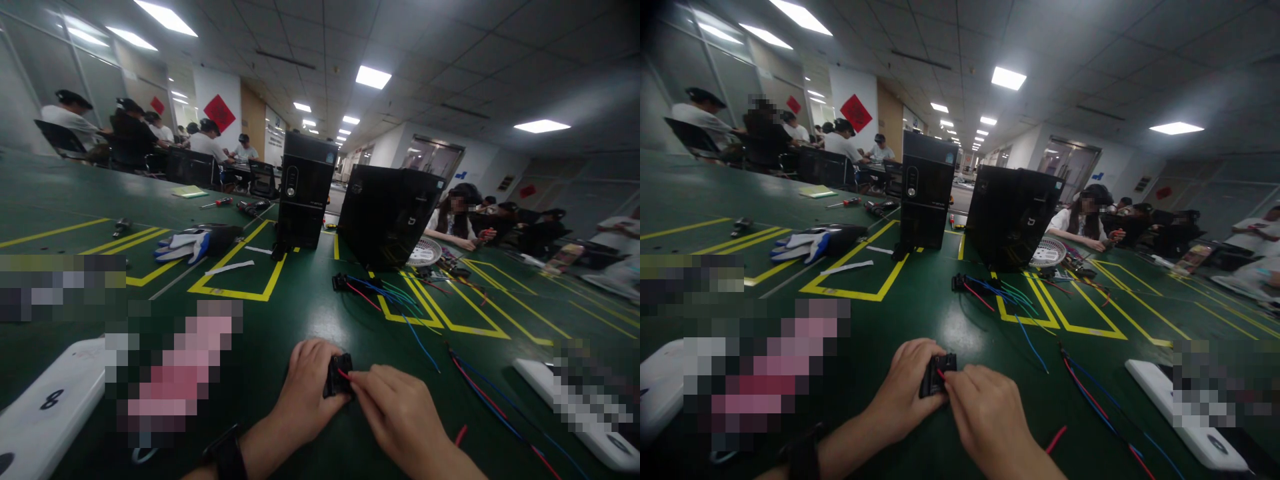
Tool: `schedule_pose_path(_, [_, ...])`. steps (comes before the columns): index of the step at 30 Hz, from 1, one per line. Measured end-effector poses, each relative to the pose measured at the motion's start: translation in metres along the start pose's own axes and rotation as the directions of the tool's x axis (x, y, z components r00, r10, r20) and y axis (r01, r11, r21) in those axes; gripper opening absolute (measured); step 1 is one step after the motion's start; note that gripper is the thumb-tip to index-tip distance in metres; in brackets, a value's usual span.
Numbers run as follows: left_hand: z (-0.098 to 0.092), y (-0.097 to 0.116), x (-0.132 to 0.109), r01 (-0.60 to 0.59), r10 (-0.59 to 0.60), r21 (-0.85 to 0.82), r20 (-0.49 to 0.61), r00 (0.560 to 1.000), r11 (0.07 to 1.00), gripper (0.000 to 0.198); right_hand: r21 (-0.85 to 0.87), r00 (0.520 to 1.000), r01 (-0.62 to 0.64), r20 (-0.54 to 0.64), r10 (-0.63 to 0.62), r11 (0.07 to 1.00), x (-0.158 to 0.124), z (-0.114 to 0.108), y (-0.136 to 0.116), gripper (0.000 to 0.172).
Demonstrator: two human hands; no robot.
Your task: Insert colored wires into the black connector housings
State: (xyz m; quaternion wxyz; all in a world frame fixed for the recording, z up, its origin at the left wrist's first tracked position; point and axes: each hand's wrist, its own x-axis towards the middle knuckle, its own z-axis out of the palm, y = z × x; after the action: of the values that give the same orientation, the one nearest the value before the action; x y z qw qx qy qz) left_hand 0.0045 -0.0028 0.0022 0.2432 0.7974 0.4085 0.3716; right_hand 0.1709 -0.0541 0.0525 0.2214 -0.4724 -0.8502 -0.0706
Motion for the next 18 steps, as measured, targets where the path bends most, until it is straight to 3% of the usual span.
schedule_pose_path(3, [-0.001, 0.001, 0.0, -0.013, 0.013, 0.018, -0.003, 1.0, 1.0, 0.035, -0.062, 0.991, 0.128, -0.026, -0.129, 0.99, 0.001, 0.005, -0.006, 0.022])
schedule_pose_path(6, [-0.002, 0.002, 0.0, -0.01, 0.01, 0.022, 0.008, 1.0, 1.0, 0.037, -0.12, 0.97, 0.235, 0.093, -0.224, 0.965, 0.004, 0.002, -0.007, 0.02])
schedule_pose_path(11, [-0.001, 0.001, 0.001, 0.01, -0.011, 0.029, 0.007, 1.0, 1.0, 0.037, -0.129, 0.954, 0.195, 0.253, -0.158, 0.972, 0.006, -0.01, 0.002, 0.016])
schedule_pose_path(14, [0.0, 0.0, 0.0, 0.0, 0.0, 0.028, 0.009, 1.0, 1.0, 0.038, -0.115, 0.973, 0.122, 0.209, -0.096, 0.986, 0.005, -0.014, 0.008, 0.019])
schedule_pose_path(18, [0.0, 0.0, 0.0, 0.002, -0.002, 0.025, 0.012, 1.0, 1.0, 0.039, -0.098, 0.994, 0.101, 0.044, -0.097, 0.99, 0.003, -0.009, 0.007, 0.021])
